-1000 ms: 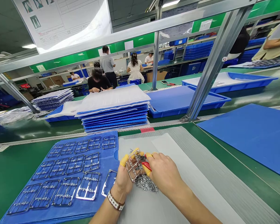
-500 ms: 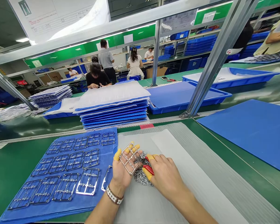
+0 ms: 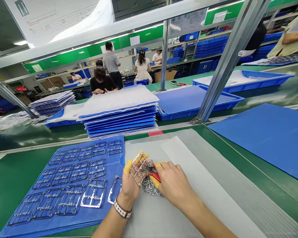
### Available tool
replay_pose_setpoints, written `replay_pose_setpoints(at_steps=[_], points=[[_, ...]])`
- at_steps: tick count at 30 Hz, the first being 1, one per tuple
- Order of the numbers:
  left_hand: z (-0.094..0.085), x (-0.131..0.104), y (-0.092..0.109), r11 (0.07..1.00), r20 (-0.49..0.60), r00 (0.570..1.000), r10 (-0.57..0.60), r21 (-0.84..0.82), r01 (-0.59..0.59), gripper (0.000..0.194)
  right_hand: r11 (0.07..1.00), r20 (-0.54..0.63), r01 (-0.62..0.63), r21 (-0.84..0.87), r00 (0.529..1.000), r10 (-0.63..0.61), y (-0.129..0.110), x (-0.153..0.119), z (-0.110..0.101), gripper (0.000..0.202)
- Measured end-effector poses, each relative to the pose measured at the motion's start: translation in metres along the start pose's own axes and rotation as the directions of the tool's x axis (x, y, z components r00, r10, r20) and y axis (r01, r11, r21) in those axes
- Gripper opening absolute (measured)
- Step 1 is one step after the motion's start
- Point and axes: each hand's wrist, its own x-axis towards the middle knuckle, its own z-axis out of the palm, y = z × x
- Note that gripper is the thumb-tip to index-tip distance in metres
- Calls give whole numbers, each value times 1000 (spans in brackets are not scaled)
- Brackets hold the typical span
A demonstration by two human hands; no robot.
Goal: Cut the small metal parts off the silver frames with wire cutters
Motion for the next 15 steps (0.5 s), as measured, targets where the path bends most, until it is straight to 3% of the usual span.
replay_pose_setpoints(at_steps=[4,8,15], points=[[0,0,1,1000,13,1000,7,9,-7,51,999,15,15,-35,1000,-15,0,3,-1,9],[-1,1,5,995,18,1000,-8,-97,10,52,999,-15,7,-51,1000,-8,-1,0,-5,9],[2,3,8,989,-43,999,8,-144,-14,51,997,-13,72,22,997,-72,-18,-8,-5,13]])
